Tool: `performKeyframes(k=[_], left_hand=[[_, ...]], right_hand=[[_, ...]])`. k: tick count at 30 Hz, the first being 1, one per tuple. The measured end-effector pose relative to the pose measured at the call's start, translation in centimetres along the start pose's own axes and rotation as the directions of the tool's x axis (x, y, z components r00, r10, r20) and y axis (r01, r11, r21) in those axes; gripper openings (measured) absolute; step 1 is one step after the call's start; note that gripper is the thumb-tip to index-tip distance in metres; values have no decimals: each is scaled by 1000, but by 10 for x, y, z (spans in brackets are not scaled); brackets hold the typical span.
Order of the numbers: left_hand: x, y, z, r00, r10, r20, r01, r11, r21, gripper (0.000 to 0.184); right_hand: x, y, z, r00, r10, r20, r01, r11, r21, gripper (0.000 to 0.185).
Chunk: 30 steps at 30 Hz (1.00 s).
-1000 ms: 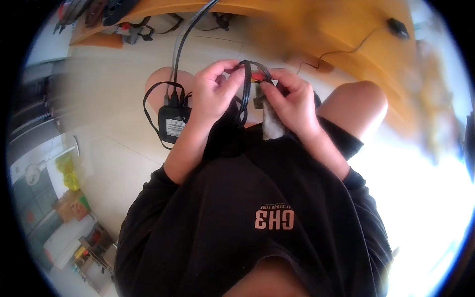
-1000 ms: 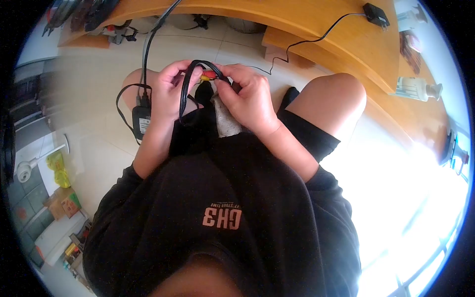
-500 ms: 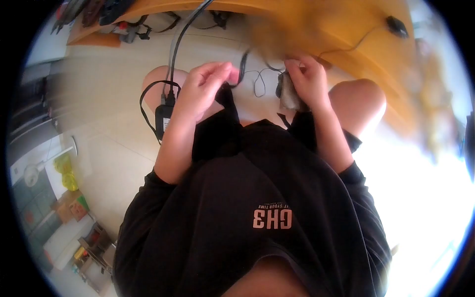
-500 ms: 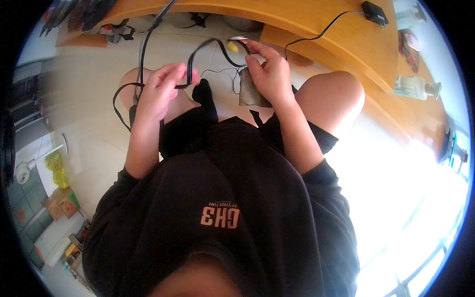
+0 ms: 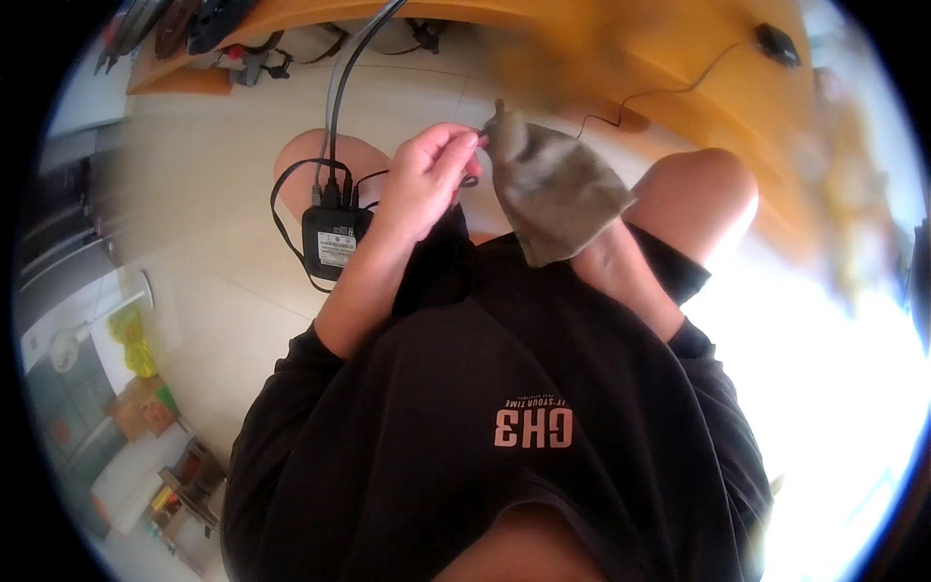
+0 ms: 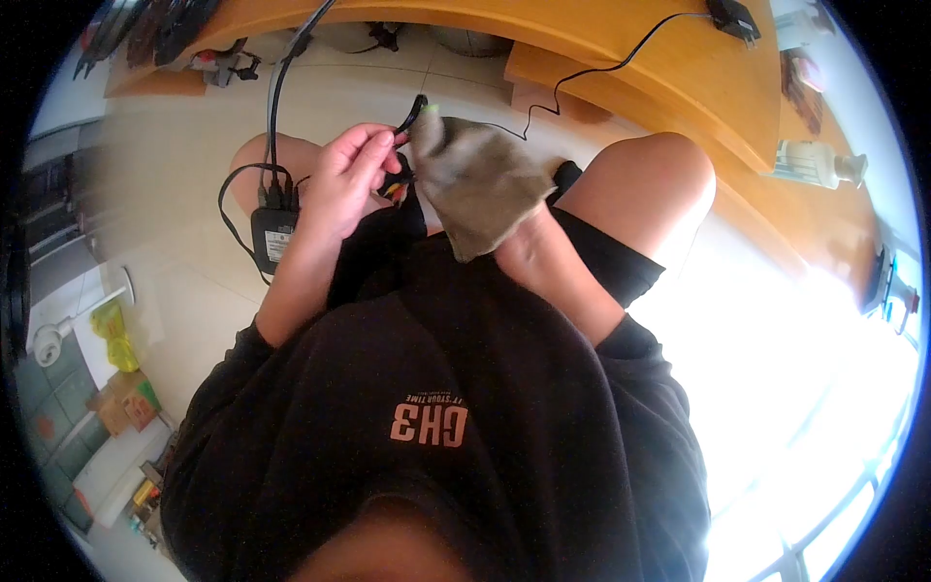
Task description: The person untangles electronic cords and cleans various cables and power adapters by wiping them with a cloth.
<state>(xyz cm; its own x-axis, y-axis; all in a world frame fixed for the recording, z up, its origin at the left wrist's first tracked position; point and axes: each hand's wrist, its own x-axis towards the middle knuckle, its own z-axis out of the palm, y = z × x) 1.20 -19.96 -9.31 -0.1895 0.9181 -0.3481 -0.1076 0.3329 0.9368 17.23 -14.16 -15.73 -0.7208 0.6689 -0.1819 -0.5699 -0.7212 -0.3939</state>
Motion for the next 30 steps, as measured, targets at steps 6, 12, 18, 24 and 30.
performKeyframes(k=[6,12,18,24,30], left_hand=[[3,-8,14,969,245,-42,-219,921,323,13],[-4,-4,18,991,108,-76,-91,976,196,16],[2,-22,11,952,300,55,-286,816,503,13],[-12,-6,9,911,392,129,-388,706,593,18],[-32,19,-4,984,103,148,-160,882,444,16]], right_hand=[[-12,0,52,950,186,-251,-201,979,-38,35],[-12,-2,54,896,205,-394,-184,979,93,31],[-16,1,63,916,132,-379,-169,984,-65,24],[-7,0,56,905,112,-410,-184,973,-140,25],[13,-25,52,902,34,-430,-18,999,41,22]])
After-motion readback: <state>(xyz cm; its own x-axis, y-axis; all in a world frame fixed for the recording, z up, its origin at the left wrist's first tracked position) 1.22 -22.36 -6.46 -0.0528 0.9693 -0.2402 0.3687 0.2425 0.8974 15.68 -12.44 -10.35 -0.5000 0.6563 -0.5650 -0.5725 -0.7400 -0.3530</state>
